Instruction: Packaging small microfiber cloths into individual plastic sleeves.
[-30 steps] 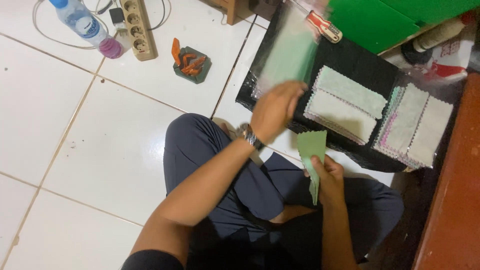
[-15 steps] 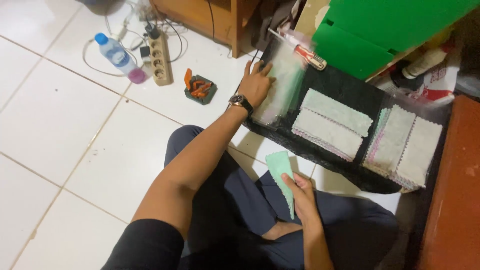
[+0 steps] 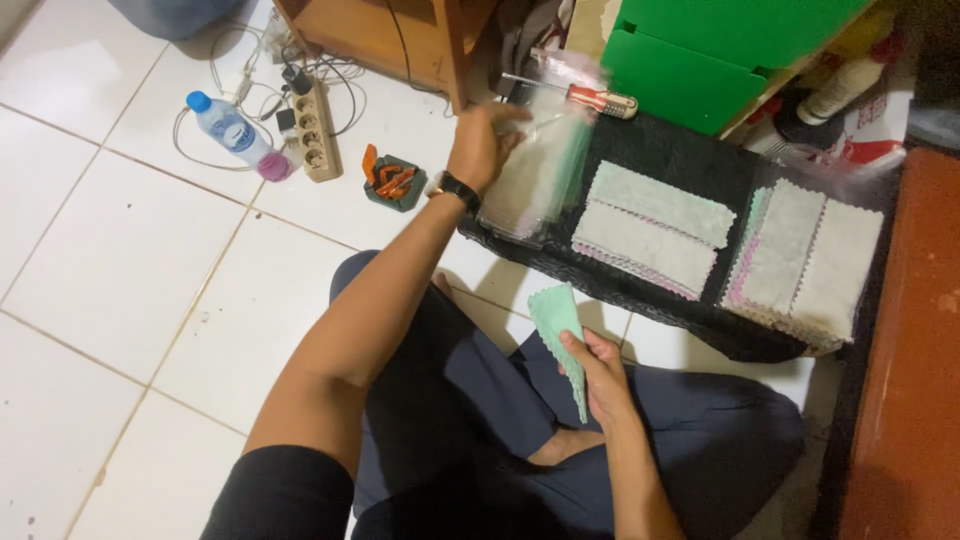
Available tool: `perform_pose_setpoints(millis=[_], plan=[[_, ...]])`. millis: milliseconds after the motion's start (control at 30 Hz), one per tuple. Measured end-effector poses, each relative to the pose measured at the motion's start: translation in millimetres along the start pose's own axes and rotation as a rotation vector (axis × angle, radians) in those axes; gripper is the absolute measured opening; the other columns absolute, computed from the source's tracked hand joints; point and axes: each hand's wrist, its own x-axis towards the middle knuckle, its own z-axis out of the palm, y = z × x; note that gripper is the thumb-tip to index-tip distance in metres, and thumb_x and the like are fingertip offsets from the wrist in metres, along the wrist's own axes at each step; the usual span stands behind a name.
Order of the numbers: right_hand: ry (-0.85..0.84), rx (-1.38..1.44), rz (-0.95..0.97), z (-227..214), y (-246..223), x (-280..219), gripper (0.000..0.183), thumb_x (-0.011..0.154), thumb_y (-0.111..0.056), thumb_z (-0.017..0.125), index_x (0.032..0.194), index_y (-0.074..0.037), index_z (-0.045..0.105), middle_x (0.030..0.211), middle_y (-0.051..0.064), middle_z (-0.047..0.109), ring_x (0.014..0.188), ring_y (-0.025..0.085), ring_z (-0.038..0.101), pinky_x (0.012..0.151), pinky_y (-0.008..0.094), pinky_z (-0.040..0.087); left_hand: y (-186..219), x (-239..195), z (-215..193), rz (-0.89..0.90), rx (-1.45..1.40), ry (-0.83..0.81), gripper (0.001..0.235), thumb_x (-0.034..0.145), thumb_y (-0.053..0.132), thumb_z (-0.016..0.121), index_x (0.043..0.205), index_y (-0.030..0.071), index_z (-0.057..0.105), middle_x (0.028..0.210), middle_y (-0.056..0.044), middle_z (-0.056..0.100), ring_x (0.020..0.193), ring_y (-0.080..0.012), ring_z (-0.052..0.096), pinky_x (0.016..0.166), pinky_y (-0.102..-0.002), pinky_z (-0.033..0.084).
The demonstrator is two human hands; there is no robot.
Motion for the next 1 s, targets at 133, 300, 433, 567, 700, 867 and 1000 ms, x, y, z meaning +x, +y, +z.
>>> perform_pose_setpoints(millis=[133, 300, 433, 567, 700, 867, 1000], plan=[[-0.016, 0.046, 0.014, -2.1, 3.2, 0.3, 0.027, 0.095, -0.016, 0.076, 0.112, 0.004, 0.075, 0.078, 0.011, 0.07, 0.066, 0.014, 0.063, 0.061, 0.031, 0.053, 25.2, -9.8, -28.9, -0.097, -0.425, 0.139, 0.054, 0.079, 0.007, 0.09, 0.125, 0.026, 0.069, 0.118, -0.014, 0.074, 0.106, -0.0376, 0.073, 0.095, -0.045, 0.06], [-0.036, 0.09, 0.027, -15.9, 10.8, 4.3, 0.023, 0.097, -0.016, 0.073, 0.111, 0.002, 0.074, 0.08, 0.011, 0.065, 0.062, 0.015, 0.055, 0.058, 0.03, 0.048, 39.9, -71.6, -29.4, -0.22, -0.78, 0.275, 0.083, 0.071, 0.002, 0.097, 0.143, 0.01, 0.058, 0.14, -0.028, 0.06, 0.128, -0.0516, 0.058, 0.103, -0.053, 0.057], [-0.186, 0.407, -0.092, -13.4, -3.1, -3.3, 0.017, 0.101, -0.011, 0.063, 0.113, -0.001, 0.067, 0.111, 0.018, 0.06, 0.053, 0.008, 0.048, 0.047, 0.02, 0.035, 50.2, -148.3, -14.8, -0.478, -0.817, 0.318, 0.084, 0.073, 0.011, 0.094, 0.146, 0.006, 0.053, 0.109, -0.017, 0.074, 0.097, -0.019, 0.067, 0.091, -0.031, 0.06], [-0.074, 0.045, -0.202, -8.1, 9.5, -2.5, 0.013, 0.097, -0.013, 0.069, 0.091, -0.002, 0.074, 0.063, 0.009, 0.067, 0.042, 0.009, 0.056, 0.039, 0.021, 0.04, 63.5, -201.7, 7.6, -0.642, -0.952, 0.291, 0.085, 0.075, 0.007, 0.091, 0.149, 0.006, 0.049, 0.089, -0.006, 0.077, 0.075, -0.0024, 0.066, 0.075, -0.016, 0.058], [0.036, -0.076, -0.128, 17.2, 16.2, -14.6, 0.02, 0.093, -0.013, 0.077, 0.108, 0.0, 0.079, 0.092, 0.012, 0.078, 0.073, 0.011, 0.067, 0.065, 0.026, 0.056, 71.2, -222.3, 26.5, -0.709, -1.032, 0.284, 0.072, 0.073, 0.008, 0.093, 0.137, 0.005, 0.06, 0.085, -0.008, 0.076, 0.075, -0.0053, 0.069, 0.068, -0.017, 0.059], [0.189, -0.234, -0.137, 30.2, 0.8, -22.7, 0.022, 0.089, -0.016, 0.084, 0.104, -0.001, 0.079, 0.082, 0.008, 0.077, 0.067, 0.007, 0.066, 0.057, 0.023, 0.057, 75.1, -225.1, 44.8, -0.839, -1.283, 0.149, 0.043, 0.083, 0.014, 0.088, 0.122, 0.006, 0.071, 0.081, -0.006, 0.074, 0.07, -0.0064, 0.071, 0.063, -0.019, 0.059], [0.173, -0.486, -0.143, -26.4, -6.1, -13.6, 0.033, 0.081, -0.021, 0.091, 0.104, -0.001, 0.079, 0.067, 0.011, 0.07, 0.06, 0.008, 0.057, 0.045, 0.026, 0.048, 75.5, -218.2, 23.6, -0.893, -1.318, 0.074, 0.027, 0.085, 0.031, 0.087, 0.102, 0.011, 0.079, 0.078, -0.009, 0.076, 0.067, -0.0085, 0.072, 0.058, -0.018, 0.058]])
